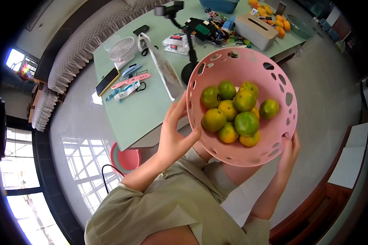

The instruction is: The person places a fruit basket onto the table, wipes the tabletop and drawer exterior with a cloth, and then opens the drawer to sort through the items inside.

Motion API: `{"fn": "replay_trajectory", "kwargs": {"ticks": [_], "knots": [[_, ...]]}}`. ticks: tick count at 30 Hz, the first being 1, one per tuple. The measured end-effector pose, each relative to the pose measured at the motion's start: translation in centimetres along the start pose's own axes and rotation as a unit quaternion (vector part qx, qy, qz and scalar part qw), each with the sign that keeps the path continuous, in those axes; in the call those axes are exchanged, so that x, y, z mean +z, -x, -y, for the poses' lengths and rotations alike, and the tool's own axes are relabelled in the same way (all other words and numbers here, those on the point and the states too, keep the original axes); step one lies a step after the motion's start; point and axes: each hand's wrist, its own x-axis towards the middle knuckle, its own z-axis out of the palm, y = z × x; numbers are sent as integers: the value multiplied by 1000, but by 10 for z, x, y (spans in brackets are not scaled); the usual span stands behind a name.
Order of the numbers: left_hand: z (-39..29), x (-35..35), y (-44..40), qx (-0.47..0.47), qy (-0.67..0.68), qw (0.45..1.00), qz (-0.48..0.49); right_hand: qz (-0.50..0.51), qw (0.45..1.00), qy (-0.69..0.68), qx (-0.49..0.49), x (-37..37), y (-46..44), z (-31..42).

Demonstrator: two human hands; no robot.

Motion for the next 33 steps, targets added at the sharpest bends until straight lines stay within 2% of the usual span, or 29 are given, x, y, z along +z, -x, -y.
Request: {"fn": "replay_trajectory", "kwargs": {"ticks": [2,3,8,11,20,26,31,33], "knots": [[2,0,-2,12,1,1000,4,-5,1000,16,-6,-3,5,-8],[5,-40,32,-8,20,1000,10,0,999,40,2,15,54,6],[14,-107,66,-29,-10,998,46,-40,999,27,26,64,129,5],[31,-134,81,-46,32,997,48,-15,999,34,29,87,159,5],[52,-202,127,-79,45,996,19,13,999,20,28,141,220,2],[69,-241,146,-116,69,991,-5,68,997,-6,20,174,236,2],[80,-275,147,-201,154,966,-56,179,983,-47,9,212,231,2],[85,-285,145,-188,156,967,-72,224,973,-42,29,226,222,8]]}}
